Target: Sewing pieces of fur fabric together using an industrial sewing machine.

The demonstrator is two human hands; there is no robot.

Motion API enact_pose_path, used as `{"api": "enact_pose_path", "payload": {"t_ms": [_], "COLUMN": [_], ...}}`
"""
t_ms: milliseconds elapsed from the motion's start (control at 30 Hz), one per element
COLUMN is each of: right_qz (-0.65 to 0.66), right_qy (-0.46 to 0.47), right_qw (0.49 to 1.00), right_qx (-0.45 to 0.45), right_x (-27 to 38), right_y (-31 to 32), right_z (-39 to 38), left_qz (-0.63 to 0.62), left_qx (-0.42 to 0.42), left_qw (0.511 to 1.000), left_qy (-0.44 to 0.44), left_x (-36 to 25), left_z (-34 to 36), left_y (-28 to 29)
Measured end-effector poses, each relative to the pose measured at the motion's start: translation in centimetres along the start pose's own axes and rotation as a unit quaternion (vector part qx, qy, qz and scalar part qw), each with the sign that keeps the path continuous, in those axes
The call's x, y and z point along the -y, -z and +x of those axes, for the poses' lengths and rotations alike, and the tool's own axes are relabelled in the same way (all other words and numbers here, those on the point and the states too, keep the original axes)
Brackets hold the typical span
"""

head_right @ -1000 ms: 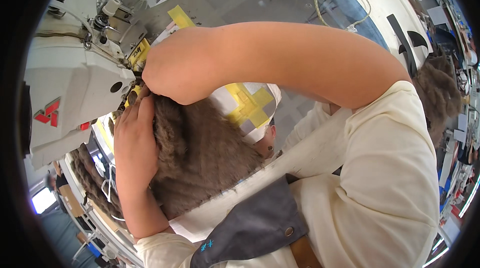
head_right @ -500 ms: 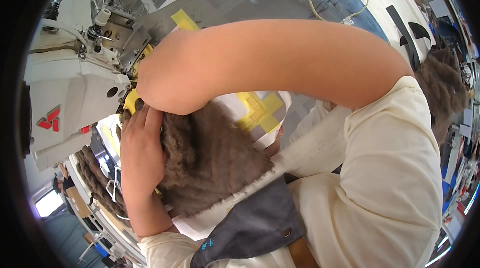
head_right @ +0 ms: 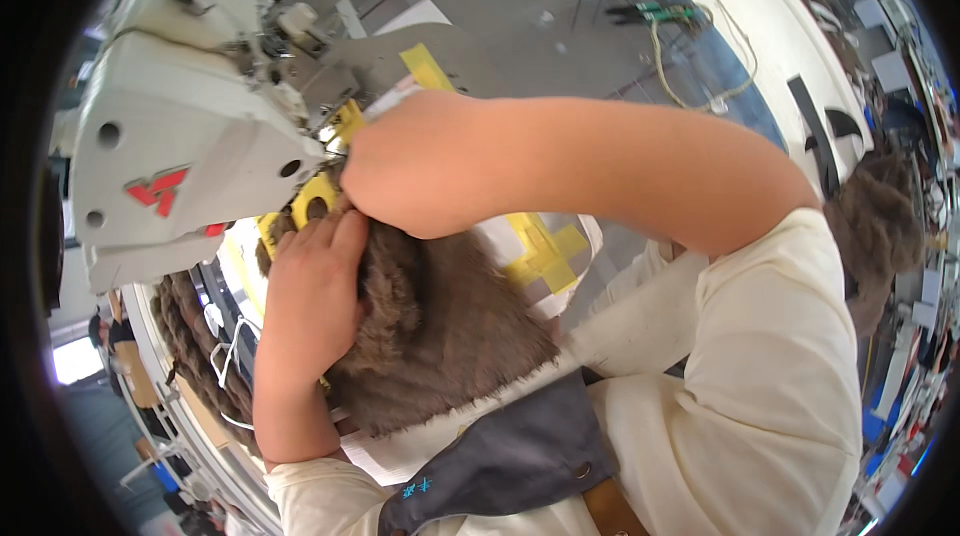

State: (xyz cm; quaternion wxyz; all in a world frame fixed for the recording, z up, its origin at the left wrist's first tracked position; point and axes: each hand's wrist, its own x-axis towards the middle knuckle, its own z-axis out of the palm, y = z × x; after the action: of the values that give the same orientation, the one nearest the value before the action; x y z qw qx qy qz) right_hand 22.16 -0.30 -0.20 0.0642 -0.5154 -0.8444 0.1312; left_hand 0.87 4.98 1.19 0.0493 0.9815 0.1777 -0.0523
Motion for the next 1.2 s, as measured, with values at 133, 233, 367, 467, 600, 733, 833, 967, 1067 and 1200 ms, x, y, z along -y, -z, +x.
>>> {"api": "enact_pose_path", "payload": {"t_ms": [133, 233, 367, 467, 600, 733, 833, 967, 1067, 1200], "right_qz": [-0.011, -0.012, -0.028, -0.045, -0.040, -0.019, 0.016, 0.076, 0.246, 0.533], "right_qy": [-0.020, -0.029, -0.065, -0.099, -0.129, -0.180, -0.209, -0.189, -0.335, -0.399], "right_qw": [0.999, 0.999, 0.995, 0.991, 0.987, 0.983, 0.977, 0.950, 0.871, 0.681], "right_qx": [0.033, 0.044, 0.067, 0.079, 0.084, 0.010, -0.040, -0.235, -0.261, -0.303], "right_x": [0.2, 0.6, 1.4, 2.3, 2.1, 0.2, -0.3, 0.3, 1.4, 0.2], "right_y": [0.1, -0.1, 0.2, 0.7, 1.3, 0.3, -0.3, -2.0, -2.4, -4.0], "right_z": [0.3, 0.6, 1.0, 1.4, -0.1, -4.0, -6.0, -8.5, -9.2, -9.9], "left_qz": [0.007, 0.018, 0.005, -0.033, -0.155, -0.186, -0.152, -0.130, -0.145, -0.204], "left_qx": [-0.045, -0.063, -0.065, -0.082, -0.073, -0.119, -0.134, -0.163, -0.171, -0.149], "left_qw": [0.998, 0.997, 0.997, 0.994, 0.984, 0.965, 0.962, 0.957, 0.952, 0.931], "left_qy": [-0.034, -0.031, -0.036, -0.059, -0.044, -0.139, -0.184, -0.201, -0.210, -0.262], "left_x": [0.8, 0.8, 0.8, 1.5, 0.8, -0.8, -1.3, -1.9, -2.4, -3.2], "left_z": [-0.5, -1.0, -1.8, -2.5, -2.2, -1.7, -1.6, -1.3, -1.4, -1.9], "left_y": [-1.0, -1.2, -1.5, -1.9, -1.3, -1.1, -2.2, -3.2, -2.8, -3.2]}}
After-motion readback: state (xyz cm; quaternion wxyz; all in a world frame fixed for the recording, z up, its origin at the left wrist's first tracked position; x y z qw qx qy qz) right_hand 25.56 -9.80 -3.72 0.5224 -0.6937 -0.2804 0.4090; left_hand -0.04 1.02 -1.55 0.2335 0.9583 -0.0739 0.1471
